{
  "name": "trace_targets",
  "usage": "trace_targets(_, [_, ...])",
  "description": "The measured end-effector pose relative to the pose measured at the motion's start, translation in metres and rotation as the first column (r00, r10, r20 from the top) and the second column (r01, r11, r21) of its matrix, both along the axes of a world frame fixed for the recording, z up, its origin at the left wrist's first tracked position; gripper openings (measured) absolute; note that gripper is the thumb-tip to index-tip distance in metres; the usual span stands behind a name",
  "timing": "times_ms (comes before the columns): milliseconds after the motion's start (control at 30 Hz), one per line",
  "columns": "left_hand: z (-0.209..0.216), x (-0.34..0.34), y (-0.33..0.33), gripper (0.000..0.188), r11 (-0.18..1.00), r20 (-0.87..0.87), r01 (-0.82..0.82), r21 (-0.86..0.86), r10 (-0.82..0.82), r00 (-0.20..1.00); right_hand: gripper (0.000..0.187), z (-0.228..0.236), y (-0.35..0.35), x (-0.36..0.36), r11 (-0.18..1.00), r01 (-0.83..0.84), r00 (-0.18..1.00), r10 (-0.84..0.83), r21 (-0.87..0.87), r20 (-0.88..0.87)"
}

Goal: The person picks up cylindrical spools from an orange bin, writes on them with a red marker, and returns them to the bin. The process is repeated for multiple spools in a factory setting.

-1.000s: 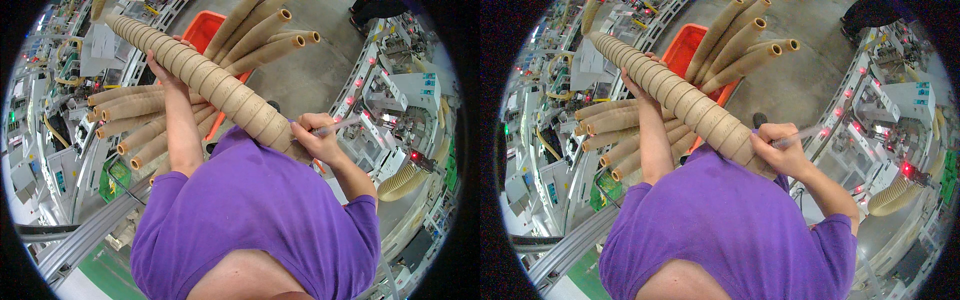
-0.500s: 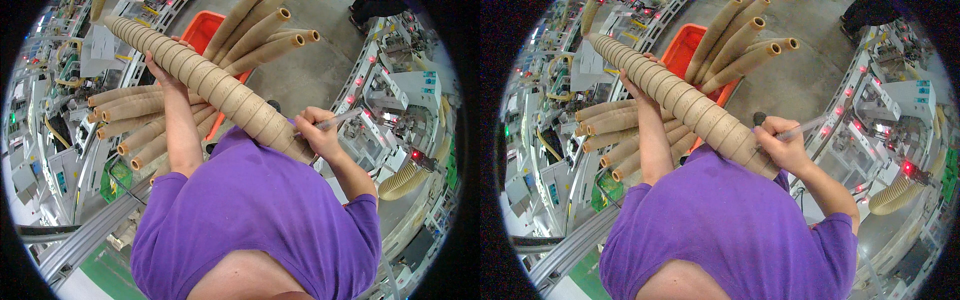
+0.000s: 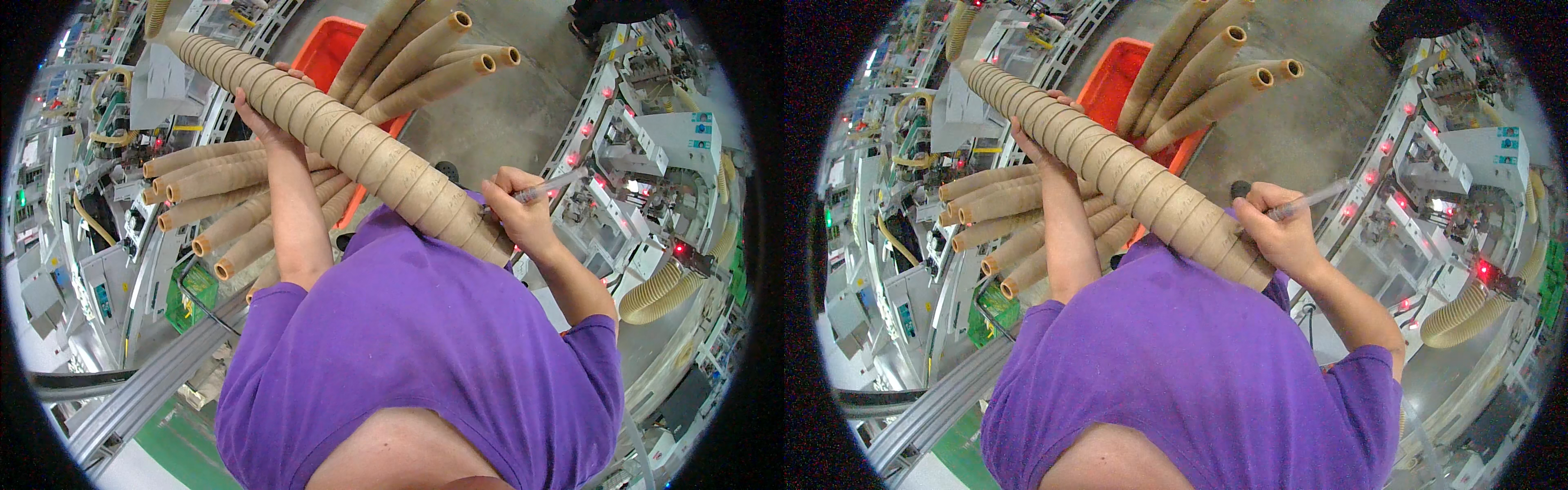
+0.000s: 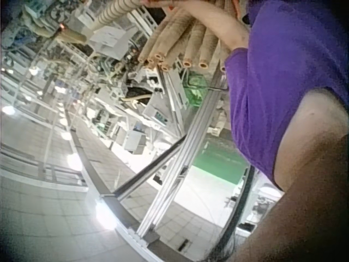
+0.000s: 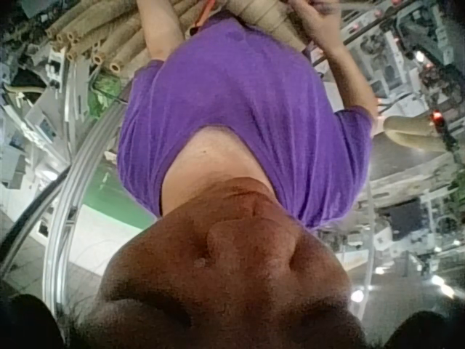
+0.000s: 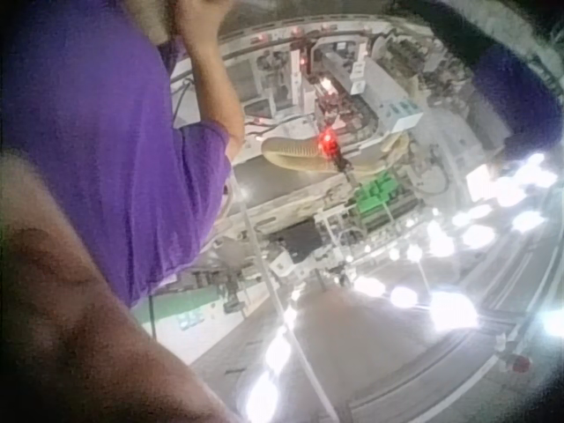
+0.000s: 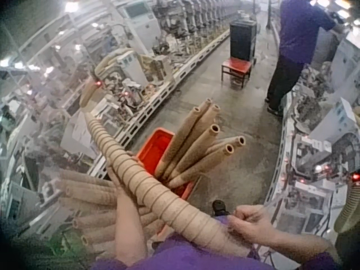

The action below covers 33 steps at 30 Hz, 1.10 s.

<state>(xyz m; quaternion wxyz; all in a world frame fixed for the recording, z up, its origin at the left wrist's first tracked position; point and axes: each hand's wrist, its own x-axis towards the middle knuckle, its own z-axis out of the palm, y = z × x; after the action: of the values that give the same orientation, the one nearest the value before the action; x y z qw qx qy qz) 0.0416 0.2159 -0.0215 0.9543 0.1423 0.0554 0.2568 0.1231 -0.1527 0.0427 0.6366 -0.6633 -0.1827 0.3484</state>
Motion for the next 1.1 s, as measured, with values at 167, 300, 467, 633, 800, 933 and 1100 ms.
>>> trace_targets(167, [0.001,0.001,0.000,0.069,0.999,0.001,-0.002,0.034,0.002,1.000,0.035,-0.005,0.001,0.000,0.999,0.037,0.996,-0.038,-0.011,-0.076])
trace_targets(300, [0.003,0.001,-0.001,0.070,0.999,-0.037,-0.011,0.047,0.013,0.999,0.034,-0.004,-0.004,0.000,0.997,0.063,0.986,-0.057,-0.033,0.159])
trace_targets(467, [0.004,-0.001,0.004,0.070,0.999,-0.026,-0.026,0.019,0.027,0.999,0.038,0.007,-0.017,-0.003,0.987,-0.125,0.972,0.100,0.105,0.212])
trace_targets(633, [0.002,-0.002,0.008,0.070,0.999,-0.054,-0.018,0.032,0.019,0.998,0.032,0.011,-0.018,-0.002,0.986,-0.168,0.946,0.159,0.010,0.281])
trace_targets(800, [0.000,-0.003,0.008,0.070,0.999,-0.033,0.030,0.014,-0.030,0.999,0.032,0.009,-0.019,-0.001,0.990,-0.141,0.960,0.134,0.012,0.246])
trace_targets(933, [-0.001,-0.003,0.006,0.070,0.998,-0.034,0.010,0.055,-0.008,0.999,0.032,0.008,-0.021,-0.001,0.991,-0.132,0.959,0.128,-0.004,0.251])
trace_targets(1100, [0.001,-0.003,0.002,0.070,1.000,-0.015,0.008,0.026,-0.008,1.000,0.035,0.005,-0.023,-0.001,0.997,-0.067,0.987,0.062,0.030,0.149])
